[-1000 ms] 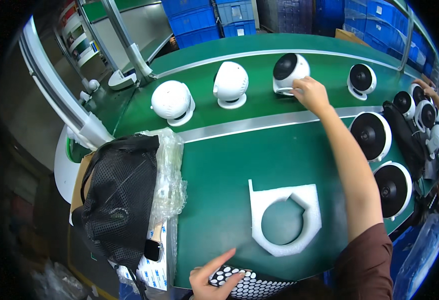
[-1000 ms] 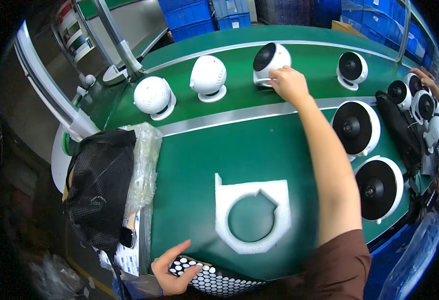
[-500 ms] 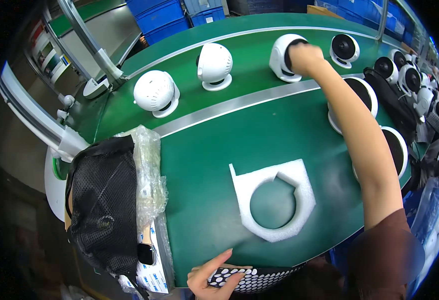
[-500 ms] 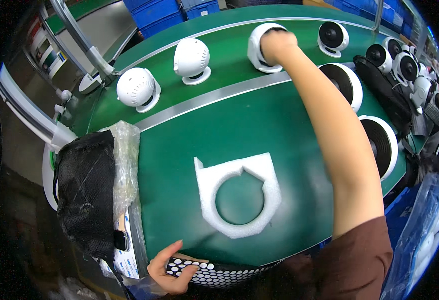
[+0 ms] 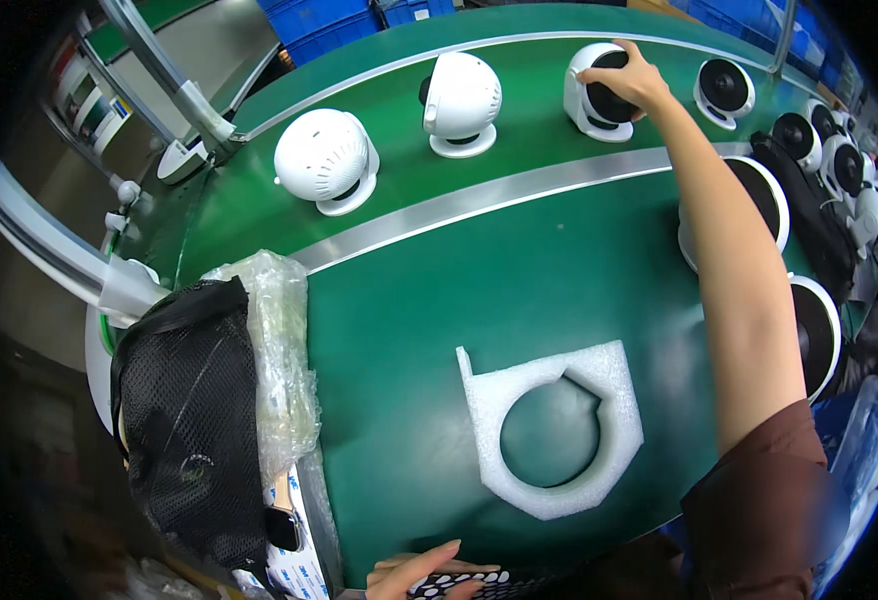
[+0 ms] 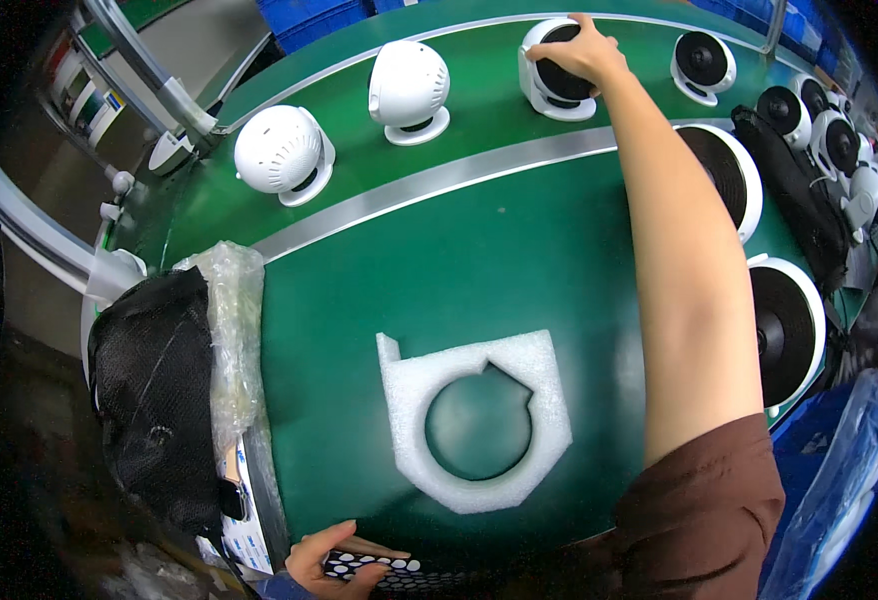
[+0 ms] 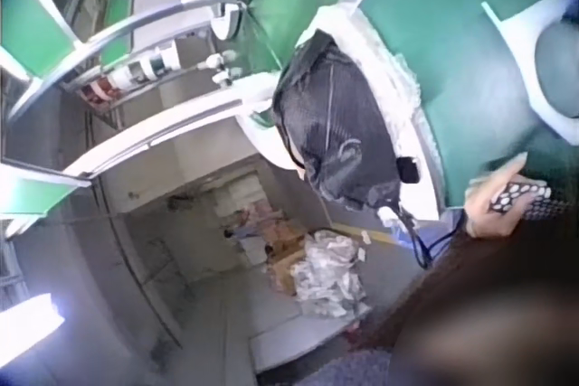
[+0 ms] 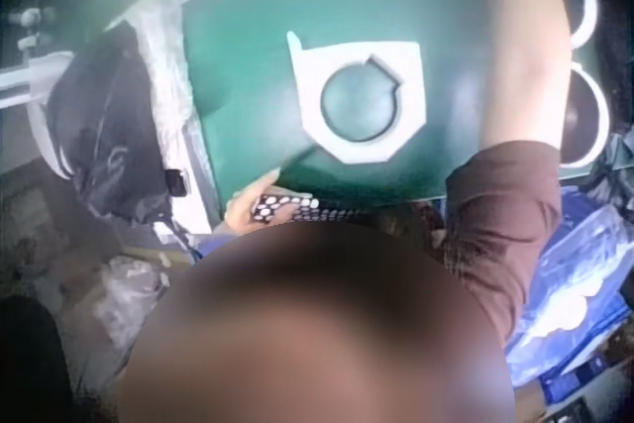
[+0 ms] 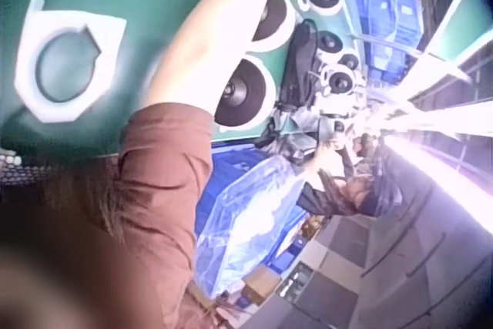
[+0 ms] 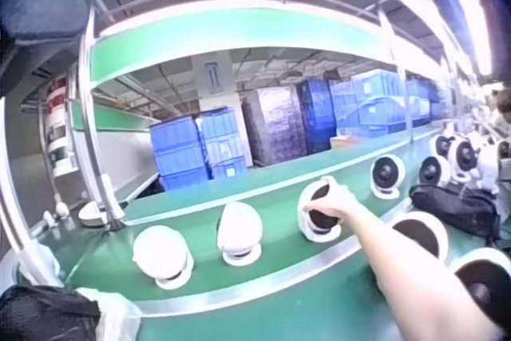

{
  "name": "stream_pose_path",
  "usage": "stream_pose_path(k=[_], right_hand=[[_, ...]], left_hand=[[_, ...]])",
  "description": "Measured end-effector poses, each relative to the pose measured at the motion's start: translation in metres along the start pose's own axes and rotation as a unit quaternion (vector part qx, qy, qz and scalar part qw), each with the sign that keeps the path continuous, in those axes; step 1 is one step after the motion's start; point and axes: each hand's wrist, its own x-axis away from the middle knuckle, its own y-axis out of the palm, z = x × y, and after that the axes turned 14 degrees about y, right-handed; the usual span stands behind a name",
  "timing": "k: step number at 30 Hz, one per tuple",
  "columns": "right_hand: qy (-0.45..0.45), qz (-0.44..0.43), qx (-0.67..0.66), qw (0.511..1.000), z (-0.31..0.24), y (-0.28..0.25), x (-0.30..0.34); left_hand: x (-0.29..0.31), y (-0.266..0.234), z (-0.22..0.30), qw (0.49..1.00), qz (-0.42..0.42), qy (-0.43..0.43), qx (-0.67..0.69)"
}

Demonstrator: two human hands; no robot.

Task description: Applying adhesive rubber foot pads to the base of white security camera enclosures on a factory assembly line.

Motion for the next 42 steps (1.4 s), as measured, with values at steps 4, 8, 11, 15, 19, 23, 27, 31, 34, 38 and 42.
stream_pose_path(k=[4,8,11,15,19,23,27,31,34,38,42], right_hand=[[0.004,0.115,0.036,0.993,0.0,0.004,-0.013],[-0.289,0.055,-0.296,0.909,-0.045,0.046,0.077],[-0.372,0.063,-0.171,0.91,-0.044,0.099,0.118],[-0.362,0.112,0.003,0.926,-0.032,0.092,0.087],[-0.309,0.074,-0.006,0.948,-0.038,0.067,0.077],[-0.326,0.077,0.067,0.94,-0.013,0.053,0.083],[-0.224,0.062,0.102,0.967,-0.024,0.045,0.116],[-0.257,0.149,0.001,0.955,-0.012,0.063,0.098],[-0.2,0.144,-0.011,0.969,-0.015,0.046,0.092],[-0.231,0.044,-0.091,0.968,-0.044,-0.003,0.116],[-0.248,-0.281,-0.14,0.916,-0.041,-0.06,0.2]], left_hand=[[-0.003,0.0,0.001,1.0,-0.007,-0.019,0.016],[0.001,0.0,0.002,0.997,0.029,-0.065,0.006],[-0.001,0.007,0.009,0.982,0.114,-0.148,0.036],[-0.009,0.01,0.002,0.988,0.135,-0.072,-0.025],[-0.012,0.013,-0.008,0.986,0.166,-0.007,-0.021],[-0.017,0.018,-0.005,0.98,0.187,-0.029,0.053],[-0.011,0.018,-0.008,0.979,0.197,-0.019,0.049],[-0.015,0.02,-0.007,0.979,0.2,-0.013,0.039],[-0.018,0.022,-0.007,0.978,0.205,-0.01,0.045],[-0.017,0.024,-0.015,0.981,0.185,-0.043,0.038],[-0.018,0.021,-0.009,0.982,0.181,-0.048,0.037]])
